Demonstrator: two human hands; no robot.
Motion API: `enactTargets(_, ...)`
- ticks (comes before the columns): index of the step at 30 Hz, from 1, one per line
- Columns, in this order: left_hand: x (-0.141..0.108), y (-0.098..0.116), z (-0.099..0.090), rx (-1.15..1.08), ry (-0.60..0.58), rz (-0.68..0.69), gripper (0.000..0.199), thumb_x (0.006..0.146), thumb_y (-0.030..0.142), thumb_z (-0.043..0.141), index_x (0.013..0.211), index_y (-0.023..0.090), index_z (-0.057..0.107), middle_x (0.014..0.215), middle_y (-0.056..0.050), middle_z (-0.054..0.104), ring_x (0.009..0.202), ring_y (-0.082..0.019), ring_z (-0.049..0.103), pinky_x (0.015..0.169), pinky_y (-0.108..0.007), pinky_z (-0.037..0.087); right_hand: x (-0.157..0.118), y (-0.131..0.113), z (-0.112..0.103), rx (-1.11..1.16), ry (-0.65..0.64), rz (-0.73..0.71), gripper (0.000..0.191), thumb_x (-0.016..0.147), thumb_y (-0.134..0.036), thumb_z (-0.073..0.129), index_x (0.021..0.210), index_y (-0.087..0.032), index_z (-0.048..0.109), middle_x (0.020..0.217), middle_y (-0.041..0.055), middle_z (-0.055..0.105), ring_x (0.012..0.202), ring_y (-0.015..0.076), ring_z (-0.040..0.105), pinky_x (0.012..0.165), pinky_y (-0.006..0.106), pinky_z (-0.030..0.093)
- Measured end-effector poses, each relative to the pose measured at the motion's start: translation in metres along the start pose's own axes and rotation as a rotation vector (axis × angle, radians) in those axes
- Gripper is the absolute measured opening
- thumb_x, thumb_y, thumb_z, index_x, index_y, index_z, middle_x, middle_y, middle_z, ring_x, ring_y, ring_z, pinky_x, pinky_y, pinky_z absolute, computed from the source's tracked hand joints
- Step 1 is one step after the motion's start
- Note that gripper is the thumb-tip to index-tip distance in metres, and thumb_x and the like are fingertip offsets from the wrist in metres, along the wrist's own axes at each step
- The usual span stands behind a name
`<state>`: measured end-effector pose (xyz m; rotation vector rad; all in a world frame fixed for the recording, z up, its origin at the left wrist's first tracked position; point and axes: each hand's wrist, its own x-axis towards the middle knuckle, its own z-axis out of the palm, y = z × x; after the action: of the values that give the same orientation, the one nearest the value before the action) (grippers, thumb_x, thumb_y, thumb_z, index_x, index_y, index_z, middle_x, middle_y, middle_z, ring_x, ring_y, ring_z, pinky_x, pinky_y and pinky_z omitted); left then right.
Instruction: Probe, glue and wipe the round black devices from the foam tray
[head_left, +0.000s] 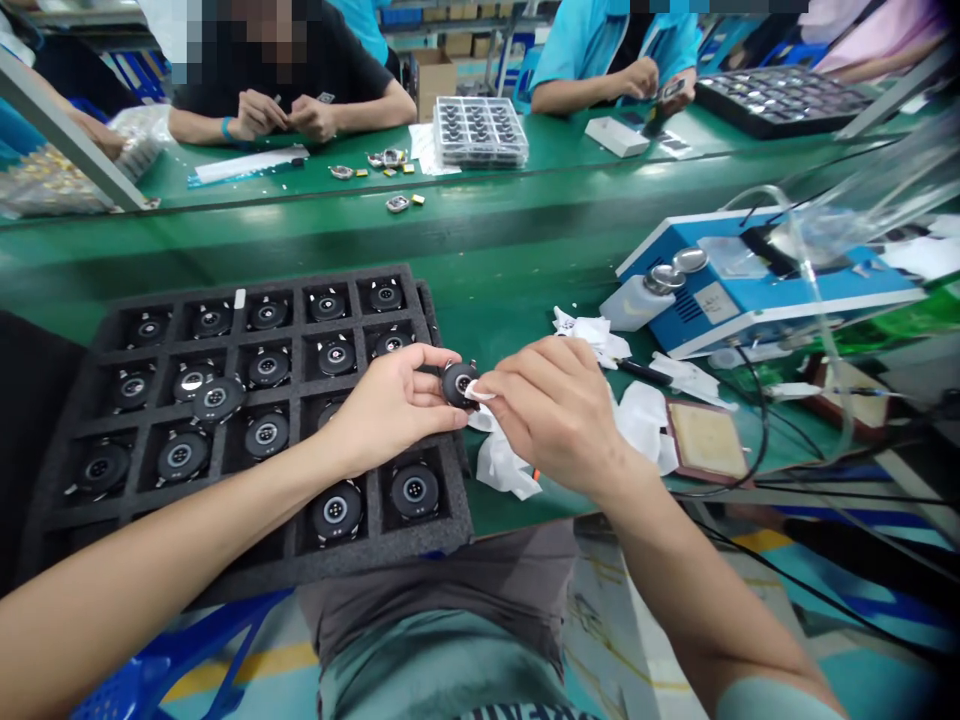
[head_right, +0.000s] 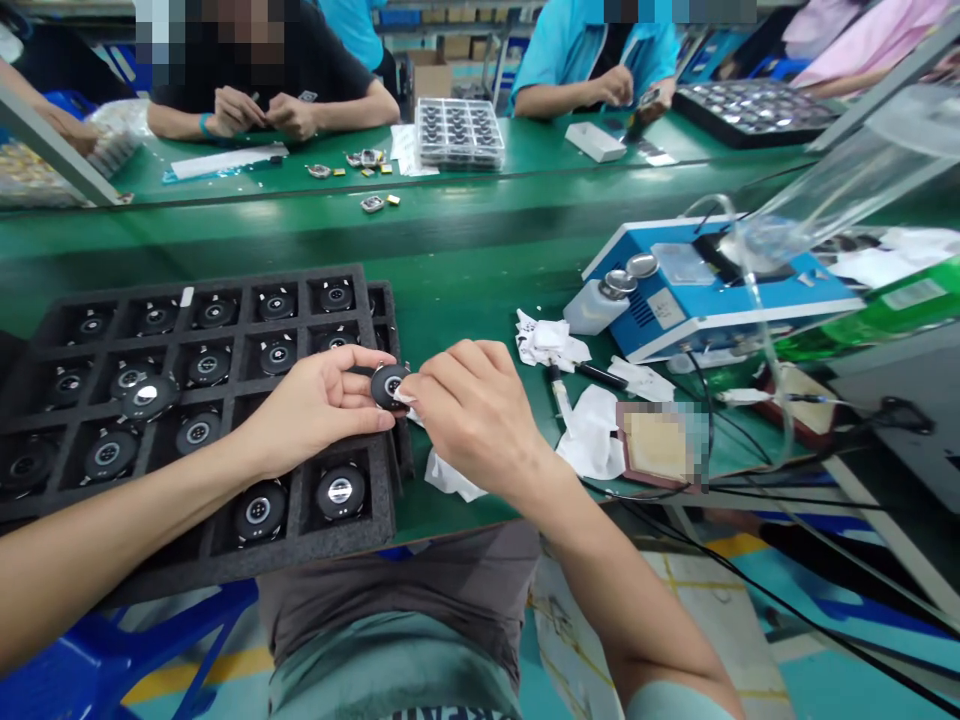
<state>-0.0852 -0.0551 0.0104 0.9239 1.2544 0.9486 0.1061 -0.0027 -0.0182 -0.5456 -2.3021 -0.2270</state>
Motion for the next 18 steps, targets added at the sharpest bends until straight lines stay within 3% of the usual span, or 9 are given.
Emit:
enactTargets(4, 0.000, -0.003, 0.000, -0.013, -0.016, 0.032, 0.054, 0.068, -0.002, 0.079, 0.116, 0.012, 0.057, 0.081, -0.002, 0.078, 0.074, -0.013, 0.074, 0.078, -0.029, 0.057, 0.000, -0.002, 0.002, 0.031, 0.039, -0.056, 0.012, 0.095, -0.013, 0.061, 0.089, -0.021, 0.066, 0.082, 0.0019, 0.074, 0.080, 0.0198, 0.056, 0.076, 0.038, 0.038)
enactTargets(10, 0.000, -0.006, 0.000, 0.021, -0.027, 0.042, 0.052, 0.067, -0.002, 0.078, 0.113, 0.013, 0.058, 0.080, -0.003, 0.077, 0.072, -0.015, 0.074, 0.077, -0.031, 0.057, -0.008, 0.002, 0.001, 0.009, 0.038, -0.027, 0.008, 0.093, -0.014, 0.066, 0.089, -0.020, 0.066, 0.081, 0.0030, 0.074, 0.078, 0.0198, 0.056, 0.076, 0.038, 0.039)
enactTargets(14, 0.000, -0.007, -0.001, 0.009, -0.024, 0.064, 0.053, 0.068, -0.002, 0.077, 0.114, 0.014, 0.057, 0.078, -0.001, 0.077, 0.073, -0.015, 0.075, 0.075, -0.029, 0.056, 0.003, -0.007, 0.005, 0.047, 0.055, -0.045, 0.009, 0.094, -0.014, 0.064, 0.087, -0.020, 0.067, 0.081, 0.0025, 0.074, 0.079, 0.0198, 0.057, 0.076, 0.038, 0.039)
enactTargets(18, 0.000, -0.007, 0.000, -0.004, -0.014, 0.095, 0.050, 0.068, -0.001, 0.078, 0.111, 0.015, 0.057, 0.076, 0.000, 0.077, 0.070, -0.014, 0.074, 0.072, -0.027, 0.055, 0.010, -0.017, 0.007, 0.020, 0.061, 0.035, 0.011, 0.095, -0.018, 0.063, 0.086, -0.019, 0.069, 0.080, 0.0032, 0.074, 0.077, 0.0205, 0.057, 0.074, 0.038, 0.038)
